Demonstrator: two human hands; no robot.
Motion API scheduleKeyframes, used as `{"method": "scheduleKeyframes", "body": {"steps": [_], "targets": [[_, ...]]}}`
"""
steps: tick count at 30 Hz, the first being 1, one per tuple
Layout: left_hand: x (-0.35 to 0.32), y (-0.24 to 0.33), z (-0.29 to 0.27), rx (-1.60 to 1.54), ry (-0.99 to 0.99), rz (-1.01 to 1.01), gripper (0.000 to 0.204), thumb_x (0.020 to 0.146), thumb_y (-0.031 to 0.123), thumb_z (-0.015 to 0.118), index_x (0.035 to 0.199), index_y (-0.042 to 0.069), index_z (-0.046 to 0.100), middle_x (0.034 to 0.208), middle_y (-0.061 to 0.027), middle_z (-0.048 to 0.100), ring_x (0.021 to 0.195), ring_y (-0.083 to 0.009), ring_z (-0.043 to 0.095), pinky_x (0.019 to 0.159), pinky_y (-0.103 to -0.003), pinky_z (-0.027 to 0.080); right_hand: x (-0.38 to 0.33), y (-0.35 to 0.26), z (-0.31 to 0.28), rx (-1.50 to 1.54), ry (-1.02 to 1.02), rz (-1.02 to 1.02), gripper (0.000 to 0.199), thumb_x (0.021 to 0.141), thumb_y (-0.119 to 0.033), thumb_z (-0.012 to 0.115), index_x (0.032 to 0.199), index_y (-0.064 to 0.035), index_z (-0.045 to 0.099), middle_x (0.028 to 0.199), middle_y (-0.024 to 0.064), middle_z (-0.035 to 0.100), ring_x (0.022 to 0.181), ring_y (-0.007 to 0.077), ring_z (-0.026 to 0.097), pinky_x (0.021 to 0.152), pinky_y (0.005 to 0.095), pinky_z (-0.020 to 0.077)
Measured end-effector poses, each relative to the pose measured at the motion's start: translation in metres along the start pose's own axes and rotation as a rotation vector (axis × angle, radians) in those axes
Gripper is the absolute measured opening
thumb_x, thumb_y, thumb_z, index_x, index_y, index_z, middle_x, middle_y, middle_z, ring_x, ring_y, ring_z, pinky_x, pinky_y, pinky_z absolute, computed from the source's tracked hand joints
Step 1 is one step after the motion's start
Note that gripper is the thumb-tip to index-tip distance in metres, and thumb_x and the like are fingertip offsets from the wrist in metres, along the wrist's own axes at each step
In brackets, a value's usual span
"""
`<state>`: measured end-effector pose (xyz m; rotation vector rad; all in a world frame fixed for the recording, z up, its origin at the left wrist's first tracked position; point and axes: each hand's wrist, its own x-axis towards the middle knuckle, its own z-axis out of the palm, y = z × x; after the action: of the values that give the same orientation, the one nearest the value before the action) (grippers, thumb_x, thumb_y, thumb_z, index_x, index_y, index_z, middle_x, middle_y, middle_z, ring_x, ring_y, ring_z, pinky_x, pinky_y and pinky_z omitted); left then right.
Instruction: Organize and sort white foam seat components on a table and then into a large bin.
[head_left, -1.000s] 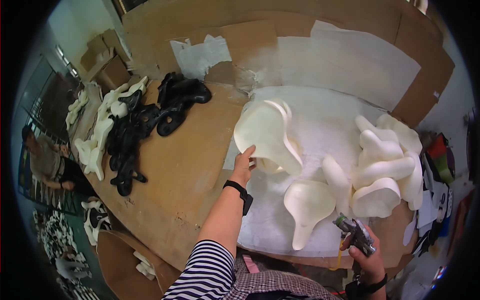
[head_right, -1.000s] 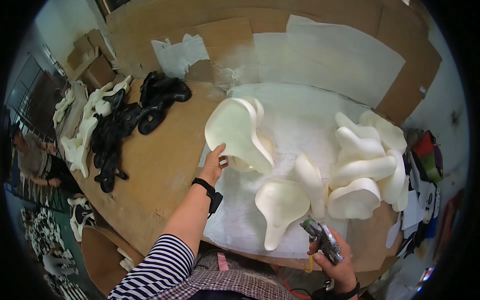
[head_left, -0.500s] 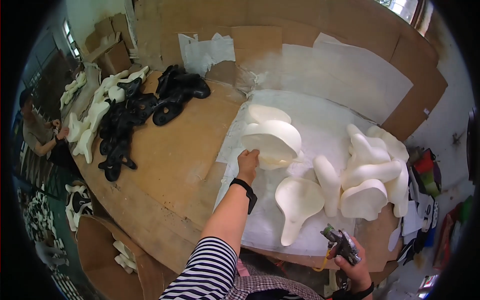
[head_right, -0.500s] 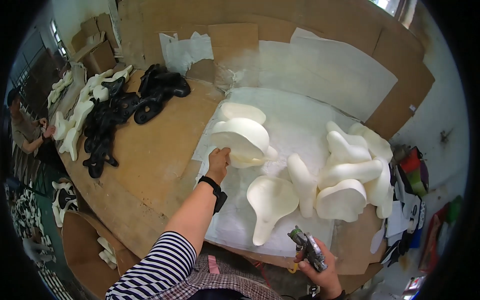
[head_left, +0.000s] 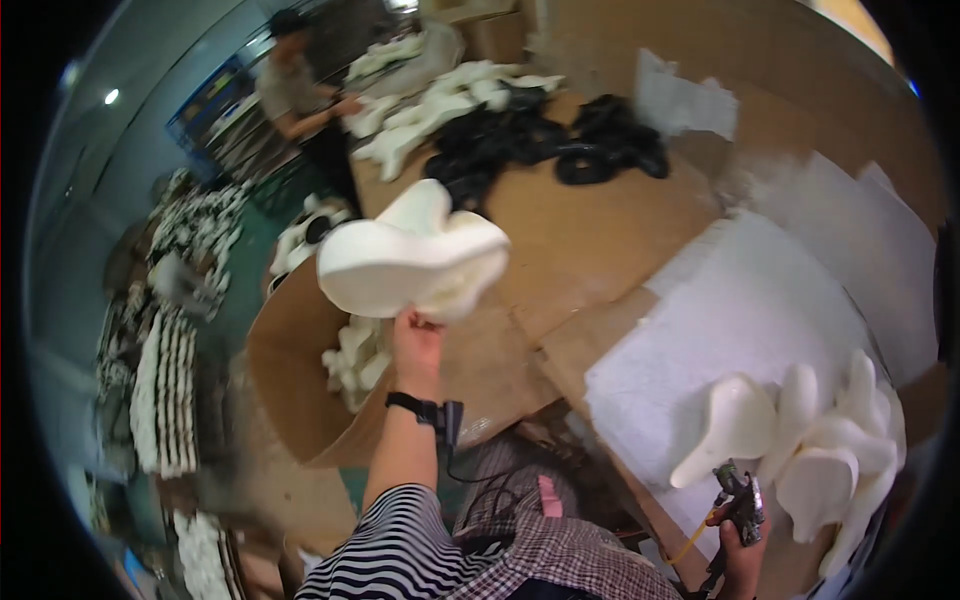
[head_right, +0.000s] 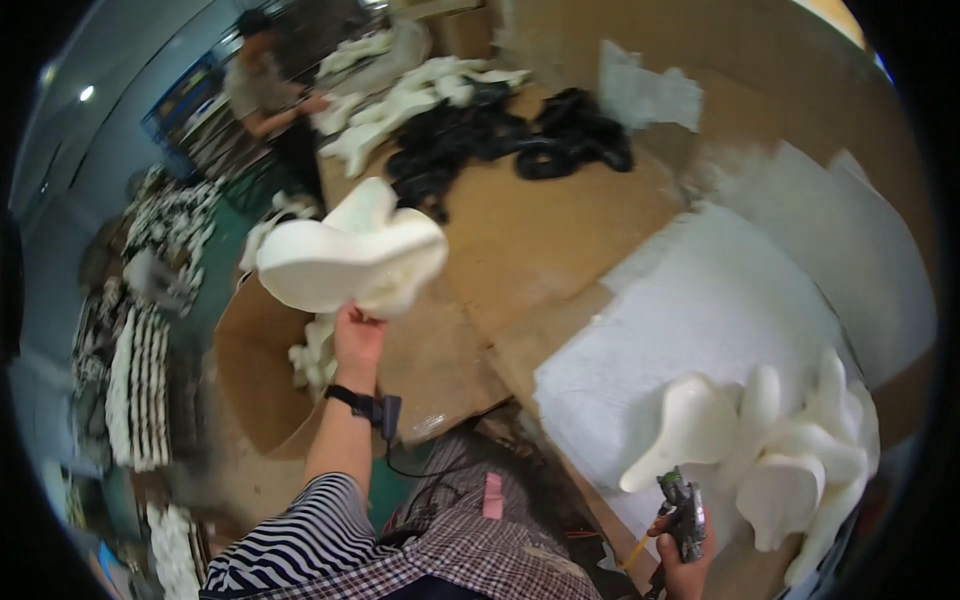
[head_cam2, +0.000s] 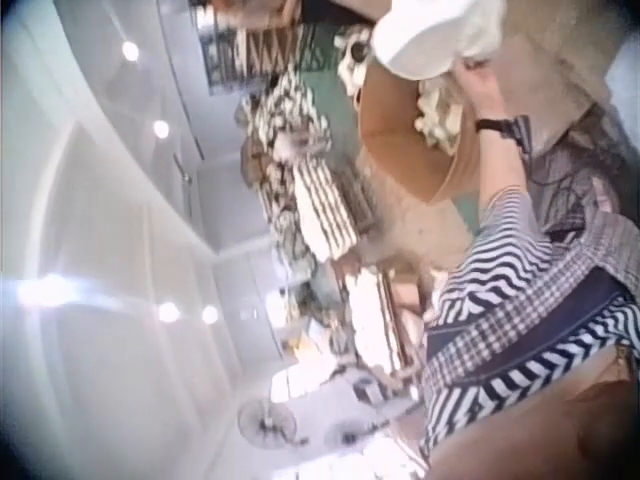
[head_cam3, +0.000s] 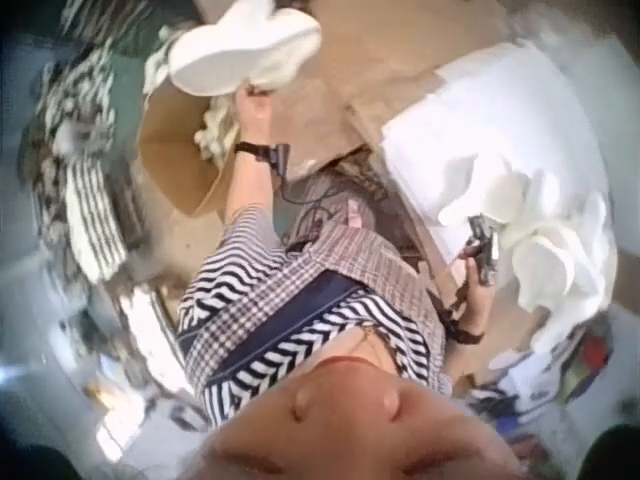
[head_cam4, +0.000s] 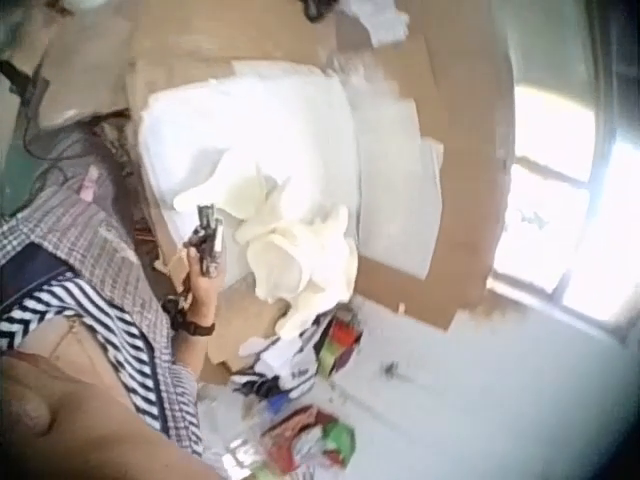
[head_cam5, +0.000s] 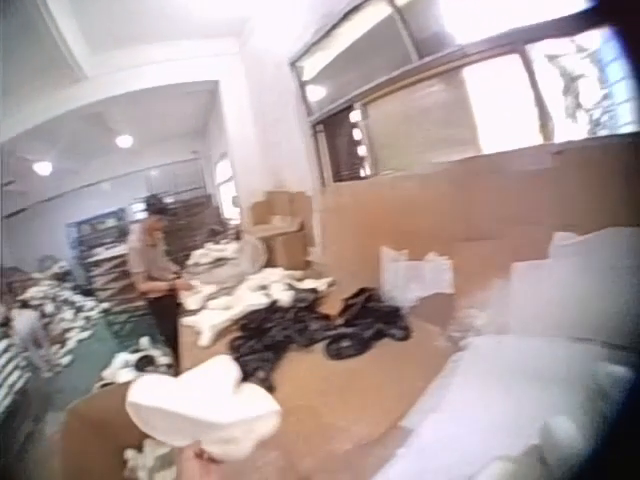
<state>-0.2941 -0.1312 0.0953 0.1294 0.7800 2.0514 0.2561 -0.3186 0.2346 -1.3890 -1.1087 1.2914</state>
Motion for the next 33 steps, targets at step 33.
{"method": "scheduleKeyframes", "body": {"steps": [33], "targets": [[-0.168, -0.319, 0.137, 1.105, -0.609, -0.58, 0.059, 0.077, -0.004, 0.051, 0.129, 0.005, 0.026, 0.118, -0.0183, 0.05, 0.092, -0.0292, 0.064, 0.056, -0.042, 0.06, -0.155, -0.032, 0.041, -0.241, 0.253, 0.061, 0.06, 0.076, -0.012, 0.076, 0.129, -0.0009, 0.048, 0.095, 0.007, 0.063, 0.081, 0.0128, 0.061, 0.074, 0.0258, 0.0486]]}}
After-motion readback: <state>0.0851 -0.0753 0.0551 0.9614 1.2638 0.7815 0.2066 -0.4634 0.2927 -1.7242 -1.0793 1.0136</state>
